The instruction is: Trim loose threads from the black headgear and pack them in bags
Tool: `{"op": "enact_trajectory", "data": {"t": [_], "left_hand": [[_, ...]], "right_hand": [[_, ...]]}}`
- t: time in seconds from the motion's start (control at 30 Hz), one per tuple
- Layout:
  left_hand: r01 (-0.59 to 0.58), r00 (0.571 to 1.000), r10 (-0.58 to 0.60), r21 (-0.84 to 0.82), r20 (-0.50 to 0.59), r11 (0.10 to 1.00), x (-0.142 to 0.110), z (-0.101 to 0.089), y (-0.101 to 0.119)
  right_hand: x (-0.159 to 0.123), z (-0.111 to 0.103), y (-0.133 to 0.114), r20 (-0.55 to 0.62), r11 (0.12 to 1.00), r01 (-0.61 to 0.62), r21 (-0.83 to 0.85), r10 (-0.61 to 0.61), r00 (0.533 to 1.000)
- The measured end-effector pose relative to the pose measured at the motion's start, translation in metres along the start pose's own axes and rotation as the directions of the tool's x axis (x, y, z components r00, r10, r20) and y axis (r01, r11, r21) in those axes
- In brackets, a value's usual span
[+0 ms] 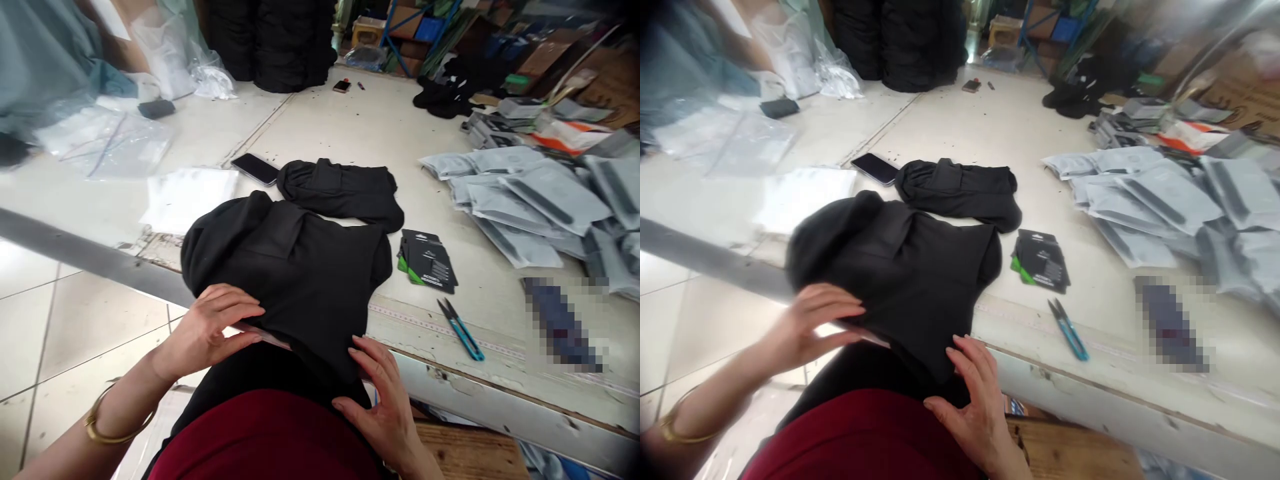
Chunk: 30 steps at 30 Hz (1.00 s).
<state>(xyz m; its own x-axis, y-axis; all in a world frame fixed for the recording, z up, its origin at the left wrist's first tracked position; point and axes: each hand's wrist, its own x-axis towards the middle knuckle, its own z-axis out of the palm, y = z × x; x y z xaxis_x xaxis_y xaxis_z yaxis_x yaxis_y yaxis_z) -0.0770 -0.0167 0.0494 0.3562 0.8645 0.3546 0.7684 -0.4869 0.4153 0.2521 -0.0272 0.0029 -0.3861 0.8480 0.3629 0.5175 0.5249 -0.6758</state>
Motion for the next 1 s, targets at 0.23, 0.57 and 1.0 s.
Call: {"op": "enact_trajectory", "data": {"t": [0.23, 0.57, 1.0], "left_hand": [[0.08, 0.996, -0.074, 0.139, -0.045, 0.987, -0.014, 0.0, -0.01], [0.321, 0.947, -0.321, 0.032, 0.003, 0.947, 0.029, -0.004, -0.021], [0.375, 0.927, -0.376, 0.043, -0.001, 0.926, 0.03, 0.005, -0.025]], "right_hand": [[0.01, 0.006, -0.004, -0.027, 0.998, 0.008, 0.068, -0.006, 1.0], [0.059, 0.011, 0.018, -0.249, 0.831, -0.552, 0.07, 0.55, 0.797], [0.063, 0.018, 0.027, -0.281, 0.843, -0.537, -0.041, 0.506, 0.816]]}}
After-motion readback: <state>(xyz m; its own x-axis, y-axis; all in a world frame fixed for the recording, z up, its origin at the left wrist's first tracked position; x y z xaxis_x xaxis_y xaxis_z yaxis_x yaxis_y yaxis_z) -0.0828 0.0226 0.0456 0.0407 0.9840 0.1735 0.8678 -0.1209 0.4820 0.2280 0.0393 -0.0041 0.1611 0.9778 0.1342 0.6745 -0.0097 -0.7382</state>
